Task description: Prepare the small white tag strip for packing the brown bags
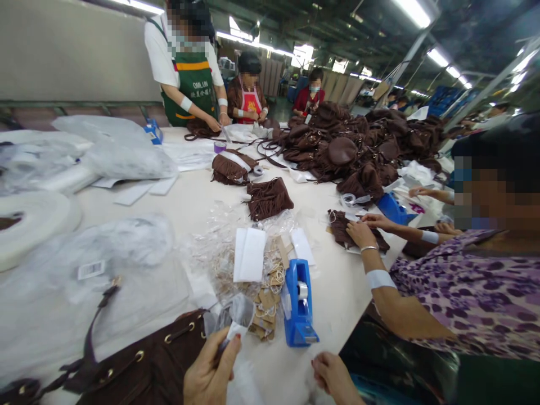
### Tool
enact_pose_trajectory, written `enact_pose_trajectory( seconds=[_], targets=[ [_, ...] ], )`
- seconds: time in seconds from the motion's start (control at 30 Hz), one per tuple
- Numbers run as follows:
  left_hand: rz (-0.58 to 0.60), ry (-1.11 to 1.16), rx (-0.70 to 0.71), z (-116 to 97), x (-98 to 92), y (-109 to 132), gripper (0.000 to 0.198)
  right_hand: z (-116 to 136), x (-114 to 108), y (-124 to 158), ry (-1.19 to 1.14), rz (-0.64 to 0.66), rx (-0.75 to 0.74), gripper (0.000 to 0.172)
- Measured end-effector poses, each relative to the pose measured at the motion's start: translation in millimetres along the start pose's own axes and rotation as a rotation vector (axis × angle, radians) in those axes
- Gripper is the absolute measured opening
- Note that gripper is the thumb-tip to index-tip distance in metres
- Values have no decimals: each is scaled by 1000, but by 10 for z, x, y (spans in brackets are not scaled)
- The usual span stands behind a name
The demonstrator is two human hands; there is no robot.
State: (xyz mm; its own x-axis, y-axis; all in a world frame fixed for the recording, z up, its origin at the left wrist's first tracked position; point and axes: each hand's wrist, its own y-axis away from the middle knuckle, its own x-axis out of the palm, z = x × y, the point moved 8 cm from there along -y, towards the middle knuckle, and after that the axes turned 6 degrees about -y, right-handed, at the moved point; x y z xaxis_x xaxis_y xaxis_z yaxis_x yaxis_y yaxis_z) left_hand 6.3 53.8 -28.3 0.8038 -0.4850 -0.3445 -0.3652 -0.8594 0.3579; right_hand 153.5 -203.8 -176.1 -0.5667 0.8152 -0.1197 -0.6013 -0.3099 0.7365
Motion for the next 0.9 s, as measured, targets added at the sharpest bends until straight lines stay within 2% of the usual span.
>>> enact_pose_trajectory(
  seconds=[0.07, 0.13, 0.23, 0.27, 0.33, 0.4, 0.53, 0.63, 0.77, 0.9],
  targets=[
    [12, -5, 38, 31, -9, 0, 54, 110, -22, 61, 73, 17, -37, 43],
    [51, -17, 93, 52, 25, 9, 48, 417, 91, 203, 133, 115, -120, 39],
    [88, -24, 201, 40, 97, 50, 39, 1091, 601, 540, 235, 440, -327, 35],
    [95, -29, 237, 30, 117, 70, 35, 1306, 779, 647, 246, 514, -394, 34],
    [115, -43, 308, 12, 148, 116, 28, 1631, 1110, 807, 285, 623, -521, 33],
    [136, -56, 366, 11, 155, 156, 23, 1803, 1344, 884, 348, 663, -652, 32],
    [148, -98, 465, 36, 119, 194, 21, 1873, 1517, 952, 489, 669, -912, 26],
    [136, -151, 541, 31, 105, 201, 21, 1889, 1523, 965, 541, 651, -991, 24],
    [100, -213, 631, -2, 91, 212, 24, 1878, 1571, 932, 595, 655, -952, 25],
    [125, -329, 696, -2, 130, 241, 26, 1743, 1577, 781, 546, 627, -755, 29]
  ],
)
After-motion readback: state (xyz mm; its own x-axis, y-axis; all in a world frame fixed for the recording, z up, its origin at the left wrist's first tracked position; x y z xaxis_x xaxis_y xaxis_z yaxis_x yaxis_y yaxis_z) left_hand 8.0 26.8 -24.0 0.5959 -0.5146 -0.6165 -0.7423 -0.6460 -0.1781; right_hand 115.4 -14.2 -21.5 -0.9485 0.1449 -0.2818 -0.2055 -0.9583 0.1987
